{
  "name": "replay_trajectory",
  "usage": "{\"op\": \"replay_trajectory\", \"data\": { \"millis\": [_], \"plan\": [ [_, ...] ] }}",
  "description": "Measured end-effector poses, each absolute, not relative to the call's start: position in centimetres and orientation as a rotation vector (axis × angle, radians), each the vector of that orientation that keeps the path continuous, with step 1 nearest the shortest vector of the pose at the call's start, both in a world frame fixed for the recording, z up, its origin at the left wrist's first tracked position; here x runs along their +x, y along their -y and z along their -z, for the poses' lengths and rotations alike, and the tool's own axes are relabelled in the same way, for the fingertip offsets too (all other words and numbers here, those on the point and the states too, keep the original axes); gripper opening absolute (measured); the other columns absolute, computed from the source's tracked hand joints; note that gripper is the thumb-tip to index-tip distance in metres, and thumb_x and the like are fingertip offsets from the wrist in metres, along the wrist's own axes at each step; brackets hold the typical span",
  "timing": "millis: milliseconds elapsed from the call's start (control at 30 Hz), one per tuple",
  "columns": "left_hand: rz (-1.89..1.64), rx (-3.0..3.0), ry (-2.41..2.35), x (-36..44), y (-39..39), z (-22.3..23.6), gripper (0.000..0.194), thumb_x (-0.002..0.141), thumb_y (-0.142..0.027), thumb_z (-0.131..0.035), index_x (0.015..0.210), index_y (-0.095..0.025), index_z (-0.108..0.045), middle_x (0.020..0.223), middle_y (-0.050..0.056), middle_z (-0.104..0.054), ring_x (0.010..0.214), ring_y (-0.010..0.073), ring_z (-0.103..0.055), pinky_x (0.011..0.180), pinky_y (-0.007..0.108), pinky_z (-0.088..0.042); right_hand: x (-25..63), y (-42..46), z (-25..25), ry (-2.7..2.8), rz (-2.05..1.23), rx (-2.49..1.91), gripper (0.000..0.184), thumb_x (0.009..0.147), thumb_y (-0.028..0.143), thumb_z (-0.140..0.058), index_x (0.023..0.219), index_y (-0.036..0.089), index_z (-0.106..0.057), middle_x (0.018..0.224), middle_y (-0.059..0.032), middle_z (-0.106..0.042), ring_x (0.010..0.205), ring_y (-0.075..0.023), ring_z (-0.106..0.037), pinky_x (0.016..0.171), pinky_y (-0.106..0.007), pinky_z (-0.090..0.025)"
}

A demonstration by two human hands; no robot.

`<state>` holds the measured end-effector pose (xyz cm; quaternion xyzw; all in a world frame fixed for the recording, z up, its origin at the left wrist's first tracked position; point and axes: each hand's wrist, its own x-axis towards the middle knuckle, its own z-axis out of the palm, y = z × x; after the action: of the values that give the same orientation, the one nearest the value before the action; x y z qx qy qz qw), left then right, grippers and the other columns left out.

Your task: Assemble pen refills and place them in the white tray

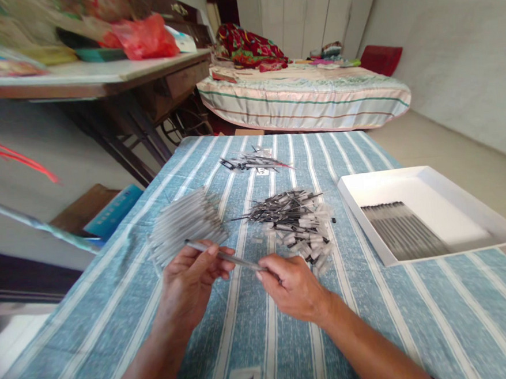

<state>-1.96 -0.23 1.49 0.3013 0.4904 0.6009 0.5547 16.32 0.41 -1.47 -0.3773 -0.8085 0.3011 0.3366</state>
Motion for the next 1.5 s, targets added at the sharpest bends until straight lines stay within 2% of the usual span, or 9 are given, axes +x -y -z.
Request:
{"op": "replay_trajectory", "data": {
  "millis": [100, 367, 667, 867, 1033, 1133, 1267, 1367, 1500],
  "plan": [
    [-1.429, 0.694, -1.157, -2.0, 0.2, -1.1, 0.019, 0.069, -0.023, -0.068, 0.078, -0.015, -0.054, 0.069, 0.004, -0.071, 0.049, 0.0138, -0.063, 0.047, 0.024, -0.049, 16.1, -0.3, 1.8, 2.096, -0.685, -0.963, 0.014, 0.087, 0.023, -0.044, 0.083, 0.017, -0.056, 0.055, 0.0024, -0.056, 0.048, -0.0085, -0.052, 0.051, -0.019, -0.039],
    [-1.458, 0.677, -1.144, -1.7, 0.3, -0.3, 0.017, 0.069, -0.023, -0.068, 0.074, -0.016, -0.053, 0.067, 0.002, -0.071, 0.047, 0.0123, -0.062, 0.048, 0.024, -0.051, 15.7, -0.2, 2.3, 2.161, -0.344, -0.972, 0.02, 0.089, 0.025, -0.04, 0.079, 0.017, -0.055, 0.054, 0.0011, -0.052, 0.047, -0.0102, -0.049, 0.05, -0.022, -0.035],
    [-1.459, 0.668, -1.164, -1.2, 0.3, -0.5, 0.017, 0.069, -0.023, -0.068, 0.075, -0.017, -0.053, 0.065, 0.001, -0.07, 0.046, 0.0115, -0.061, 0.048, 0.023, -0.05, 15.7, -0.4, 2.6, 2.228, -0.303, -0.976, 0.023, 0.09, 0.024, -0.038, 0.075, 0.017, -0.053, 0.056, 0.001, -0.052, 0.049, -0.0101, -0.047, 0.051, -0.023, -0.033],
    [-1.392, 0.741, -1.18, -1.2, 0.3, -0.5, 0.014, 0.07, -0.023, -0.068, 0.071, -0.015, -0.056, 0.068, 0.001, -0.07, 0.05, 0.0125, -0.06, 0.05, 0.025, -0.05, 15.5, -1.0, 1.2, 2.382, -0.241, -1.019, 0.029, 0.089, 0.027, -0.04, 0.065, 0.017, -0.053, 0.057, 0.0012, -0.054, 0.053, -0.0097, -0.049, 0.053, -0.023, -0.031],
    [-1.273, 0.815, -1.182, -0.9, 0.1, -0.4, 0.014, 0.07, -0.028, -0.068, 0.07, -0.015, -0.062, 0.064, 0.001, -0.068, 0.054, 0.0135, -0.06, 0.054, 0.026, -0.049, 14.9, -1.1, 0.3, 2.374, -0.115, -1.074, 0.023, 0.082, 0.025, -0.049, 0.062, 0.018, -0.058, 0.059, 0.0011, -0.053, 0.055, -0.0114, -0.049, 0.054, -0.025, -0.032],
    [-1.215, 0.856, -1.2, -0.7, 0.0, -0.6, 0.02, 0.067, -0.032, -0.069, 0.075, -0.015, -0.064, 0.072, 0.003, -0.07, 0.06, 0.0159, -0.061, 0.057, 0.027, -0.05, 15.7, -1.3, -0.2, 2.331, -0.105, -1.15, 0.024, 0.079, 0.024, -0.053, 0.056, 0.018, -0.057, 0.057, 0.0013, -0.053, 0.056, -0.012, -0.049, 0.055, -0.025, -0.033],
    [-1.147, 0.913, -1.306, -0.9, -0.2, -0.9, 0.03, 0.065, -0.037, -0.07, 0.085, -0.016, -0.064, 0.084, 0.004, -0.071, 0.065, 0.0177, -0.062, 0.058, 0.028, -0.05, 20.7, -2.6, -1.4, 2.125, -0.19, -1.467, 0.022, 0.082, 0.024, -0.051, 0.064, 0.018, -0.062, 0.063, 0.0012, -0.059, 0.059, -0.0111, -0.053, 0.057, -0.022, -0.036],
    [-1.086, 0.97, -1.376, -1.1, -0.2, -0.9, 0.029, 0.063, -0.037, -0.07, 0.083, -0.016, -0.065, 0.078, 0.004, -0.071, 0.064, 0.0181, -0.062, 0.058, 0.027, -0.049, 26.5, -4.1, -2.0, 1.883, -0.086, -1.902, 0.021, 0.082, 0.03, -0.051, 0.071, 0.021, -0.066, 0.073, -0.0008, -0.065, 0.067, -0.0138, -0.058, 0.06, -0.023, -0.036],
    [-0.969, 1.057, -1.433, -1.0, 0.0, -0.9, 0.027, 0.062, -0.038, -0.069, 0.078, -0.017, -0.065, 0.066, 0.002, -0.069, 0.061, 0.0182, -0.061, 0.058, 0.027, -0.049, 33.1, -5.7, -1.6, 1.707, -0.1, -2.438, 0.024, 0.079, 0.038, -0.05, 0.077, 0.024, -0.069, 0.076, -0.0031, -0.068, 0.072, -0.0194, -0.061, 0.054, -0.024, -0.034]
  ]
}}
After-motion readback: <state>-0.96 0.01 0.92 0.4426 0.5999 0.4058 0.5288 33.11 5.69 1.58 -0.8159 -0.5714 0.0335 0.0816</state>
